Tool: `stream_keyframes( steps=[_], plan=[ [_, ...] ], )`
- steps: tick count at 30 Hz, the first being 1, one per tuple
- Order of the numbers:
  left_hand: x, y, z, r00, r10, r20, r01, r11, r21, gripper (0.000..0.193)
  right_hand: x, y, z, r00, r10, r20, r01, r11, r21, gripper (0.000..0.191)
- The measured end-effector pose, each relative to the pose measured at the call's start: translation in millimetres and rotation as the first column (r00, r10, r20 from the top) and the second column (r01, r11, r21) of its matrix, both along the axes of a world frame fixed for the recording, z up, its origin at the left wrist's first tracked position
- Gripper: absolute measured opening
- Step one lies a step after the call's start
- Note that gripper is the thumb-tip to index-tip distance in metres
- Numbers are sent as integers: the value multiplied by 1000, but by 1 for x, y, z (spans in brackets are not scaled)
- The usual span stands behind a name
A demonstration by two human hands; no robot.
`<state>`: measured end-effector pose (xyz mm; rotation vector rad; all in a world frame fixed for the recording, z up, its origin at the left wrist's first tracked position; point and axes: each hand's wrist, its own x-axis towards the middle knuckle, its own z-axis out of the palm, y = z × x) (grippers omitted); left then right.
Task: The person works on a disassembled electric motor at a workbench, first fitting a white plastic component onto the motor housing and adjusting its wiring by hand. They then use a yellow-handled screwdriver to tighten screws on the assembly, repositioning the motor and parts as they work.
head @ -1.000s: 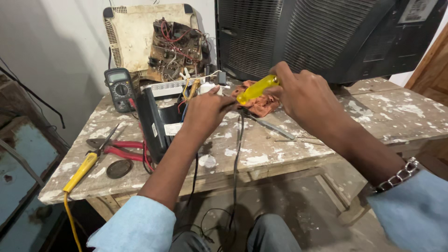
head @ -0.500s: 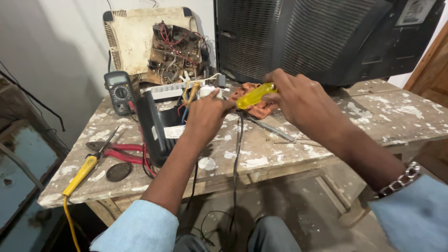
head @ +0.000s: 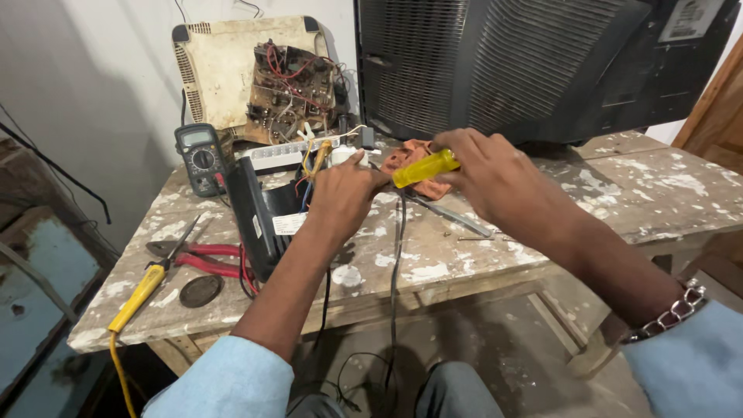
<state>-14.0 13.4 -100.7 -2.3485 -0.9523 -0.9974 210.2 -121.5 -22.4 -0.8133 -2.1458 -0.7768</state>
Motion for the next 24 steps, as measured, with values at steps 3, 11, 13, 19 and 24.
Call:
stream_keyframes(
  steps=[3,11,13,19,24],
  plan=[
    [-1,-3,2,998,-45,47,47,998,-35,26,-1,4,3,991,-102,-85,89,986,-143,31],
    [1,-2,2,999,2,48,-2,1000,-5,17,-21,18,-9,915,-402,-26,383,890,-247,43],
    [2,1,-1,997,73,19,-73,997,-17,18,-17,14,-11,984,-165,-65,159,983,-96,61],
    [-4,0,2,997,-23,68,23,1000,3,20,0,13,-6,978,-196,-70,181,968,-172,31],
    [-7,-8,6,974,-159,162,166,986,-32,34,-14,26,-14,862,-507,-20,494,848,-192,38]
  ],
)
